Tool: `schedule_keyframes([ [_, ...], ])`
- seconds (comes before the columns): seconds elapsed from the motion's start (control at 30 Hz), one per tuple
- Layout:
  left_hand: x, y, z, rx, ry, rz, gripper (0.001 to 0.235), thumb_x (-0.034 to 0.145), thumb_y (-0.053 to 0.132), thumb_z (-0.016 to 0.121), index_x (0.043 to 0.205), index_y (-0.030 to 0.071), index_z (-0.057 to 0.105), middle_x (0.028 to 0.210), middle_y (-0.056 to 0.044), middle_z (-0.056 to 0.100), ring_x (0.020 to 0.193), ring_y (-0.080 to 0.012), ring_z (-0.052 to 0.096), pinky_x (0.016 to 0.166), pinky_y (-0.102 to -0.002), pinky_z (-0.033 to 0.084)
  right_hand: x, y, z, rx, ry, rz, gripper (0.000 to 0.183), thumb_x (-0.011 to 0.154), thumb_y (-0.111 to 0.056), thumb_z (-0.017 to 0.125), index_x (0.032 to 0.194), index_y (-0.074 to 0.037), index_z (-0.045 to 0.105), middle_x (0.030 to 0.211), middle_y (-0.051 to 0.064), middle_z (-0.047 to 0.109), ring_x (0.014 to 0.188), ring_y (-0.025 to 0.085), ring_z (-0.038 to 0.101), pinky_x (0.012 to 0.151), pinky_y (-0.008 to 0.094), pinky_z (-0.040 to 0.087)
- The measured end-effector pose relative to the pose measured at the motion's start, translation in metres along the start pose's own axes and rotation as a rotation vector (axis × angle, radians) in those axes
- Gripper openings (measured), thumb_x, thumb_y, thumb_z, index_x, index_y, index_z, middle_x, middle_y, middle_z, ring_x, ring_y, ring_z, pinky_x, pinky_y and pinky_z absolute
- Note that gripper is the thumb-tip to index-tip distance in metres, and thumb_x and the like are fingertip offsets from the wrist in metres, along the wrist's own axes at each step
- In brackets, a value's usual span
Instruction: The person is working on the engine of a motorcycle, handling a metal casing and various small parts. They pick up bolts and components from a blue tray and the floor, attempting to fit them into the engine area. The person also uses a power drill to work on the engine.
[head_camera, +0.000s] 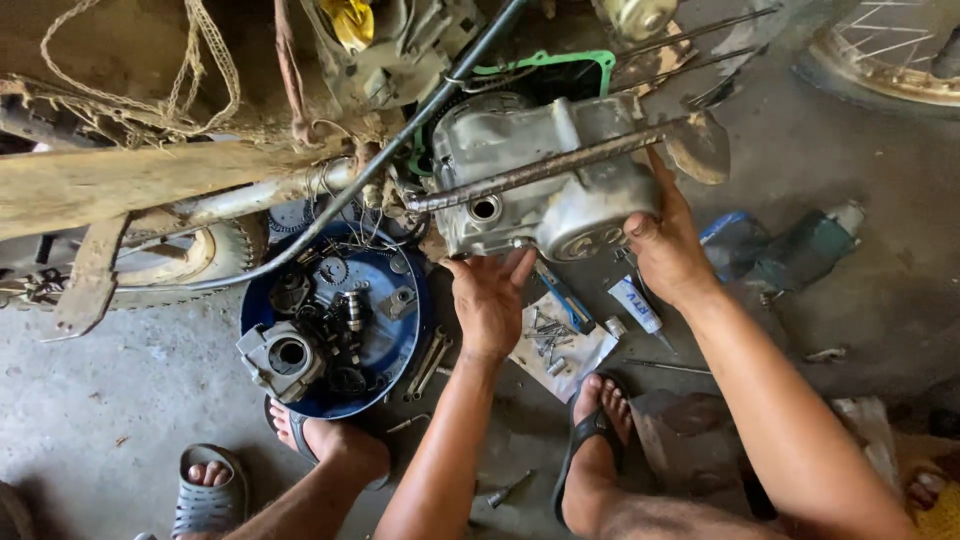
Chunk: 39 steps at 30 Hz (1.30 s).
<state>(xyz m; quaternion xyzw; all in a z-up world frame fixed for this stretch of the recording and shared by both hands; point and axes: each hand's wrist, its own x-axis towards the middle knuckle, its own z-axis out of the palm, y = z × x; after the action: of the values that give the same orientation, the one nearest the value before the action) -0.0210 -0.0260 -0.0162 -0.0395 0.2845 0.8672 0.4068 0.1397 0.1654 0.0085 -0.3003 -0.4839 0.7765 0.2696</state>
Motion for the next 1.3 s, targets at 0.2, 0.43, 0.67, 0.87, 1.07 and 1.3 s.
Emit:
schedule_keyframes([
  [0.2, -0.011, 0.019, 0.005, 0.257, 0.175, 0.168, 0.057, 0.108, 0.044, 0.051, 0.119, -0.011, 0.061, 0.118, -0.023, 0.07, 0.111, -0.0363, 0.07, 0.101, -0.051, 0.057, -0.004, -0.047, 0.061, 0.08, -0.071, -0.121, 0.122, 0.077, -0.055, 0.09, 0.167, -0.003, 0.026, 0.149, 0.007, 0.054, 0.135, 0.019, 0.054, 0.114, 0.035, 0.046],
  [0.43, -0.013, 0.04, 0.011, 0.339, 0.053, 0.14, 0.044, 0.105, 0.03, 0.059, 0.124, -0.01, 0.063, 0.122, -0.019, 0.07, 0.114, -0.0284, 0.07, 0.102, -0.047, 0.058, 0.004, -0.04, 0.055, 0.062, -0.062, -0.147, 0.119, 0.08, -0.056, 0.089, 0.166, -0.001, 0.029, 0.151, 0.007, 0.054, 0.139, 0.019, 0.052, 0.12, 0.035, 0.042],
  [0.67, -0.007, 0.066, 0.013, 0.707, 0.066, 0.091, 0.031, 0.105, 0.017, 0.062, 0.113, -0.012, 0.07, 0.105, -0.017, 0.077, 0.098, -0.0255, 0.077, 0.089, -0.04, 0.065, 0.011, -0.039, 0.056, 0.048, -0.092, -0.183, 0.111, 0.08, -0.058, 0.09, 0.161, -0.002, 0.039, 0.147, 0.005, 0.056, 0.138, 0.018, 0.054, 0.121, 0.037, 0.044],
  [0.87, -0.008, 0.078, 0.028, 0.92, 0.026, 0.125, 0.03, 0.104, 0.018, 0.062, 0.109, -0.01, 0.071, 0.098, -0.013, 0.079, 0.089, -0.02, 0.078, 0.082, -0.034, 0.066, 0.018, -0.038, 0.053, 0.059, -0.128, -0.175, 0.108, 0.08, -0.06, 0.09, 0.158, -0.002, 0.042, 0.143, 0.004, 0.058, 0.135, 0.018, 0.056, 0.119, 0.037, 0.047],
  [1.07, -0.009, 0.094, 0.042, 1.155, -0.006, 0.2, 0.025, 0.103, 0.016, 0.064, 0.096, -0.006, 0.072, 0.082, -0.009, 0.077, 0.069, -0.0129, 0.075, 0.061, -0.028, 0.063, 0.013, -0.038, 0.056, 0.005, -0.097, -0.218, 0.106, 0.082, -0.063, 0.087, 0.157, -0.001, 0.044, 0.141, 0.003, 0.059, 0.132, 0.016, 0.057, 0.116, 0.034, 0.047],
  [1.3, -0.008, 0.104, 0.052, 1.278, 0.003, 0.196, 0.021, 0.101, 0.017, 0.066, 0.095, -0.002, 0.073, 0.071, -0.004, 0.072, 0.056, -0.0077, 0.067, 0.051, -0.025, 0.053, 0.008, -0.037, 0.063, -0.041, -0.041, -0.266, 0.106, 0.083, -0.066, 0.085, 0.156, -0.002, 0.043, 0.142, 0.002, 0.059, 0.134, 0.015, 0.056, 0.117, 0.033, 0.046],
])
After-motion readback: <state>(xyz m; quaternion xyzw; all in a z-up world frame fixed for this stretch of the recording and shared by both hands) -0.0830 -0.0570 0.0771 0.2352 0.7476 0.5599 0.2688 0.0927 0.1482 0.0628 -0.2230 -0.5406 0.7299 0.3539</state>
